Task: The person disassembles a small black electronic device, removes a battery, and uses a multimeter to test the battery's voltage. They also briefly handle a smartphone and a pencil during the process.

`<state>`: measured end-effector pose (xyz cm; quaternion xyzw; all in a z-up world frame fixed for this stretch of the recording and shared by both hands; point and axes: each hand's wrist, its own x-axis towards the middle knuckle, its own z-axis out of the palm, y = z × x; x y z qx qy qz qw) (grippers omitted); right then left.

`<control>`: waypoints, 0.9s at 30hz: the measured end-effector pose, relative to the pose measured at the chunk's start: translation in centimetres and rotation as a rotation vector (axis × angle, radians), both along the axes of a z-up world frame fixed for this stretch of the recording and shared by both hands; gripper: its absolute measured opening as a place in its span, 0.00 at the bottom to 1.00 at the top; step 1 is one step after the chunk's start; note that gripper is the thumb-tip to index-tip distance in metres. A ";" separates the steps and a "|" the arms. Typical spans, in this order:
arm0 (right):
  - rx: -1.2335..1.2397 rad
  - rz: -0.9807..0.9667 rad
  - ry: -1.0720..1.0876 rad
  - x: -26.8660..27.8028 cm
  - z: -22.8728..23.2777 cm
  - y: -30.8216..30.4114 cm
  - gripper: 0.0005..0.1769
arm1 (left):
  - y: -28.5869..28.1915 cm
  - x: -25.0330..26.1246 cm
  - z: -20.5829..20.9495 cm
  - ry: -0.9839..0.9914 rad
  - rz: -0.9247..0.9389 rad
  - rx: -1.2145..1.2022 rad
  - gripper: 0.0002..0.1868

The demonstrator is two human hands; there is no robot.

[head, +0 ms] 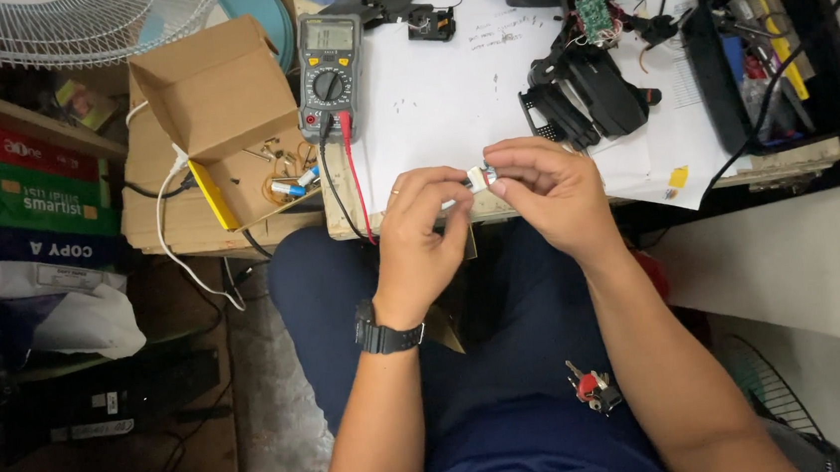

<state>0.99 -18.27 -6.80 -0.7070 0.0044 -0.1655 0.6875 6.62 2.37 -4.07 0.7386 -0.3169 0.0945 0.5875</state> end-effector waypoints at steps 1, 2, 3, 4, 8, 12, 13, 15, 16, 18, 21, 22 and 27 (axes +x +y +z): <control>0.002 0.001 0.003 0.2 -0.2 0.0 0.16 | 0.0 0.4 -0.6 0.003 0.001 0.002 0.10; -0.033 -0.002 -0.008 0.5 -0.4 0.0 0.16 | 0.1 0.9 -1.1 -0.028 -0.002 0.039 0.11; -0.068 -0.005 -0.017 0.7 -0.6 -0.1 0.16 | 0.1 1.3 -1.7 -0.057 -0.007 0.076 0.13; -0.066 -0.005 -0.014 0.9 -0.4 0.0 0.16 | 0.1 1.6 -1.7 -0.054 -0.006 0.078 0.13; -0.278 -0.040 -0.046 1.8 0.4 0.0 0.19 | 0.1 2.9 -1.8 -0.107 -0.010 0.180 0.15; -0.537 -0.094 -0.100 2.1 0.8 -0.3 0.26 | -0.3 4.1 -1.6 -0.141 -0.050 0.262 0.17; -0.535 -0.097 -0.101 2.0 0.7 -0.4 0.26 | -0.4 4.6 -1.4 -0.143 -0.052 0.263 0.17; -0.714 -0.139 -0.086 1.7 0.5 -0.4 0.20 | -0.5 5.5 -1.1 -0.139 -0.193 0.371 0.20; -0.713 -0.142 -0.086 1.5 0.2 -0.2 0.20 | -0.8 6.2 -1.1 -0.141 -0.196 0.373 0.20; -0.850 -0.201 -0.053 0.9 -0.4 0.3 0.08 | -1.5 7.4 -1.0 -0.159 -0.325 0.422 0.21; -0.890 -0.290 -0.008 0.6 -0.8 1.5 0.04 | -2.8 8.7 -0.6 -0.129 -0.398 0.459 0.21; -0.889 -0.291 -0.010 0.4 -0.6 1.6 0.04 | -3.3 8.8 -0.9 -0.131 -0.398 0.460 0.21; -0.994 -0.255 0.002 -0.1 -1.0 1.2 0.05 | -4.4 8.3 -1.7 -0.154 -0.424 0.415 0.21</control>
